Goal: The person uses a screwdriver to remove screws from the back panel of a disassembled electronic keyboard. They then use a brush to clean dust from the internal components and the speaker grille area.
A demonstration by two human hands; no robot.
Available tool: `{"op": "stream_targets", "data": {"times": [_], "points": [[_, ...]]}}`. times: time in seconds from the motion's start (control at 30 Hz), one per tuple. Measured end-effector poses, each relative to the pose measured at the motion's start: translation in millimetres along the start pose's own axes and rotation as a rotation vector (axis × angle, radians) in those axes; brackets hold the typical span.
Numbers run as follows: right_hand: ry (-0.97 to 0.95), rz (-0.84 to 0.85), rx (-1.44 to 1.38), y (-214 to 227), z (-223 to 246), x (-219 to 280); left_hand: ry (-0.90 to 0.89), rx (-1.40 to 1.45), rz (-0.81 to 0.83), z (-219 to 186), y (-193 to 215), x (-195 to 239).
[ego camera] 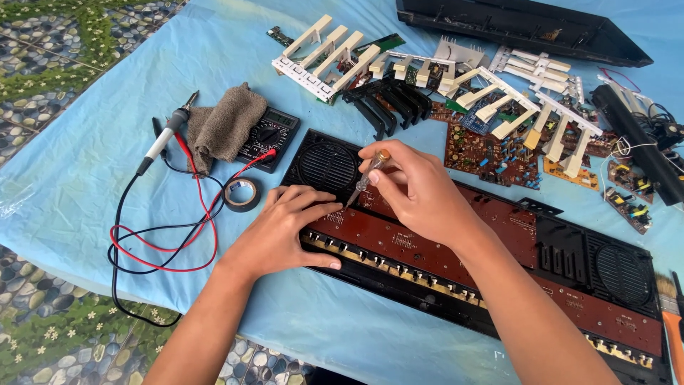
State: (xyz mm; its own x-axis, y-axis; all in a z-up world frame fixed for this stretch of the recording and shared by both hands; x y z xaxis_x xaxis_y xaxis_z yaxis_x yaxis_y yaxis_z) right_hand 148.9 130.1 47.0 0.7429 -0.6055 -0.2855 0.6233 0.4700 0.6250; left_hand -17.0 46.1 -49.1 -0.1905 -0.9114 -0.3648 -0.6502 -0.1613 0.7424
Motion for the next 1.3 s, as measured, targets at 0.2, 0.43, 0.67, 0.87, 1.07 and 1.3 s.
{"op": "stream_targets", "data": {"times": [0.2,0.43,0.67,0.87,1.07,1.3], "points": [[0.001,0.004,0.017,-1.8,4.0,-0.5,0.005,0.015,0.007,-1.9,1.3,-0.1],[-0.135,0.009,-0.018,6.9,1.1,-6.7,-0.001,0.006,0.000,-1.1,-0.1,0.3],[-0.205,-0.068,-0.033,8.1,-8.5,-9.8,-0.002,-0.003,-0.002,-0.8,0.1,-0.1],[-0.135,0.180,0.307,14.2,19.0,-9.1,-0.007,-0.004,0.001,-0.4,0.3,0.4],[-0.049,0.306,0.761,3.0,22.8,-11.3,0.000,-0.023,-0.002,0.0,0.2,0.2],[0.096,0.406,0.937,-11.4,34.1,-15.0,0.009,-0.025,0.006,-0.2,-0.3,0.1]]}}
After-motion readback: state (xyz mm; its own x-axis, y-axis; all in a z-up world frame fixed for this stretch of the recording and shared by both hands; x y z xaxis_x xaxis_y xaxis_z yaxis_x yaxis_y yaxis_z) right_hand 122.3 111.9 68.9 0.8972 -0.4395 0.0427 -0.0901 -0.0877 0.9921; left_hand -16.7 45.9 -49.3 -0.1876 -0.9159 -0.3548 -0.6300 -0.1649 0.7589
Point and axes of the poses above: each hand's wrist, its own x-axis away from the middle knuckle, its own y-axis out of the back of the hand, z = x × y, the point moved 5 cm from there along -x, towards the middle knuckle, and after that the axes turned 1 degree about -z, right-handed, at the moved point
